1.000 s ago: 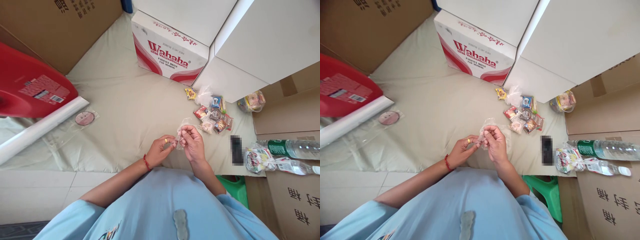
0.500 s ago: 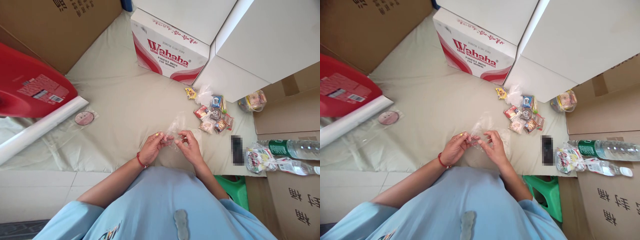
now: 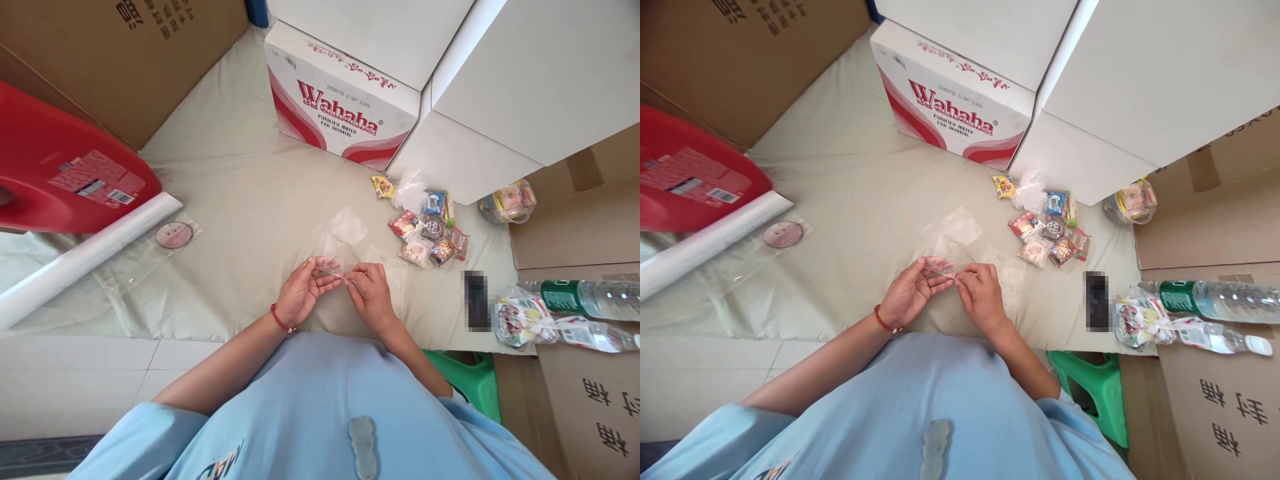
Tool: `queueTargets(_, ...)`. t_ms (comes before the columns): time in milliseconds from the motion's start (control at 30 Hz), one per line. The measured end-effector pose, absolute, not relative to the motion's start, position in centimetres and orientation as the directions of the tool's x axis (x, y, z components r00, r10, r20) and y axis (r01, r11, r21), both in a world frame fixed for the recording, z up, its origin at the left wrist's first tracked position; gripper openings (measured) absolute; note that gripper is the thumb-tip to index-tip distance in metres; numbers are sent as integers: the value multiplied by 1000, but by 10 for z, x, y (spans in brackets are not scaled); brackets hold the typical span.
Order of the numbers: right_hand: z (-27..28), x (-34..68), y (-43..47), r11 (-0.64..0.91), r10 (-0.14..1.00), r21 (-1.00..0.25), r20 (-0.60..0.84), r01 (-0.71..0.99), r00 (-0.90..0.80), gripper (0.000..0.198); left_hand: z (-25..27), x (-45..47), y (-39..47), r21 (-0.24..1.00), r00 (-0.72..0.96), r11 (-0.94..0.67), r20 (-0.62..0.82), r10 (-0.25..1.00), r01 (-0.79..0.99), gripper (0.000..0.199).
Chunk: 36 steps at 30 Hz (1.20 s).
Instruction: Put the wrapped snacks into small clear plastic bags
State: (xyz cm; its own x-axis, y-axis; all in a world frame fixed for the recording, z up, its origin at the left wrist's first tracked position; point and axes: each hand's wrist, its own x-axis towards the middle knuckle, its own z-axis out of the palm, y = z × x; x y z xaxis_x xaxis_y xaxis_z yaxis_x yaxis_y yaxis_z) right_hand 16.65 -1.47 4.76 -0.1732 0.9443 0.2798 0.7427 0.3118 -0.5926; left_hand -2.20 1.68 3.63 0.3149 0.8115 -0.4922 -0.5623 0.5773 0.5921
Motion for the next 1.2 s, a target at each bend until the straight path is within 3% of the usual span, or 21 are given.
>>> queueTargets(200, 57, 164, -17, 227, 974, -802, 194, 552, -119, 20, 40, -23, 17, 478, 405, 619, -480, 778, -623, 38)
queueTargets(333, 60, 162, -20, 65, 997, -902, 46, 427, -54, 21, 42, -18, 13, 585, 413, 602, -437, 799, -544, 31)
queueTargets(533, 60, 157, -20, -77, 996, -967, -84, 241, -20, 23, 38, -5, 12, 752, 353, 569, -460, 815, -334, 40)
queueTargets(800, 56, 188, 0, -248, 896, -943, -311, -223, 318, 42, 37, -39, 40, 696, 102, 502, -531, 841, -514, 44)
queueTargets(900, 46, 200, 5, -276, 861, -938, -339, -211, 379, 45, 39, -51, 51, 751, -21, 460, -532, 846, -473, 40)
queueTargets(1033, 37, 205, 6, -243, 867, -964, -266, -109, 421, 41, 38, -64, 65, 847, -176, 420, -491, 853, -326, 32)
queueTargets(1200, 28, 209, 11, -247, 878, -969, -235, -27, 418, 35, 39, -88, 79, 916, -77, 394, -399, 914, -79, 23)
